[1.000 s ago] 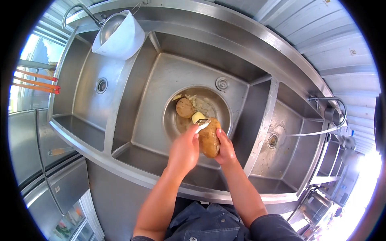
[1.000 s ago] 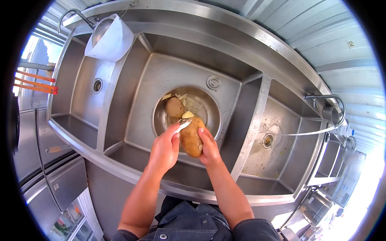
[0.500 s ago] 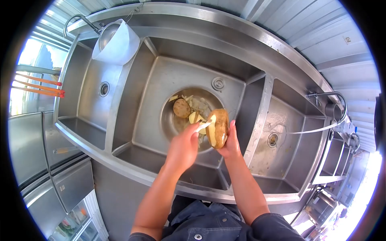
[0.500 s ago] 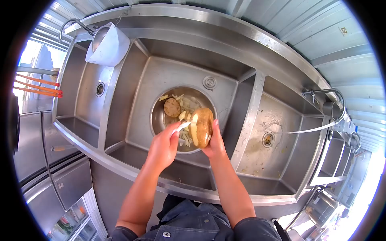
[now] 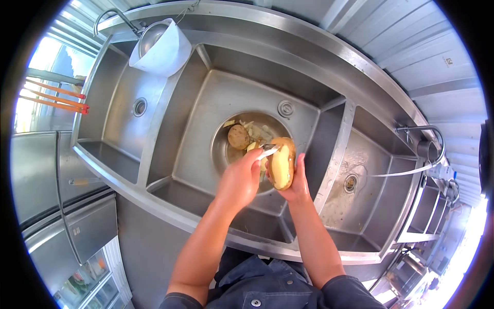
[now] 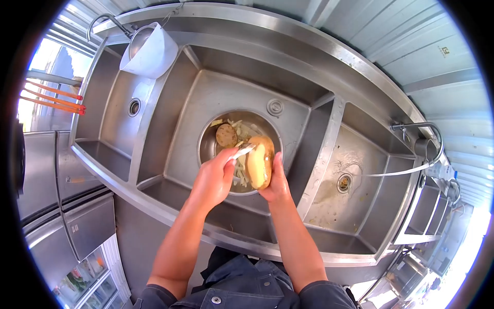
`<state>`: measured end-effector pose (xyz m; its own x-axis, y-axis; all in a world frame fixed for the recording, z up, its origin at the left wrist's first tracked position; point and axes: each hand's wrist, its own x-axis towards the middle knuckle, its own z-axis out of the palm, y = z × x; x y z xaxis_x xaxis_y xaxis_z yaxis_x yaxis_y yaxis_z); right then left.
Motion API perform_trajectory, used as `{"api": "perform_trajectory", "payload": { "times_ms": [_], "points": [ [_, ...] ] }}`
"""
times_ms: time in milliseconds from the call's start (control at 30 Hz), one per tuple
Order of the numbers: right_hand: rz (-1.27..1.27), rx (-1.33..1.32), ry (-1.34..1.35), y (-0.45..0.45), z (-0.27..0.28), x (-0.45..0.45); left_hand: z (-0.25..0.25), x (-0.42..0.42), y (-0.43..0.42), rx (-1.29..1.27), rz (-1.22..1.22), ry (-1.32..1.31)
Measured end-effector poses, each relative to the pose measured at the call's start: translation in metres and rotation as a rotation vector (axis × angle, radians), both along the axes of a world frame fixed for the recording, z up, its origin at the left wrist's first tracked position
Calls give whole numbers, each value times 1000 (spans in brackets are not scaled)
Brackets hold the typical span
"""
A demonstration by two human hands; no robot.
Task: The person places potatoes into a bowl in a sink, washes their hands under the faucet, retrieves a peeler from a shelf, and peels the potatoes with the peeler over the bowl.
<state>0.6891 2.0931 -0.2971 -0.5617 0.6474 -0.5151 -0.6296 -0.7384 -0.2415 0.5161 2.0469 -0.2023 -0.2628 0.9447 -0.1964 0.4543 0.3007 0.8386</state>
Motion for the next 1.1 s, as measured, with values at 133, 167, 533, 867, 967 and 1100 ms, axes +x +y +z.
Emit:
{"api": "perform_trajectory", "payload": {
  "times_ms": [133,167,533,867,967,1100],
  "points": [
    [-79,-94,-150,-1,13,-12,6,15,-27,-47,23,-31],
    [-95,-61,-151,1,4,-11,1,24,-48,-24,-39,-34],
    [124,73,97,-10,2,-11,8,-17,-17,64,53,-34],
    [67,145,12,8,25,-24,6,15,-98,-25,-24,-115],
    [123,118,54,-5,14,-17,16,-20,-51,43,139,-54],
    [171,122,-44,-16,18,-19,12,-16,-35,48,74,4]
  ]
}}
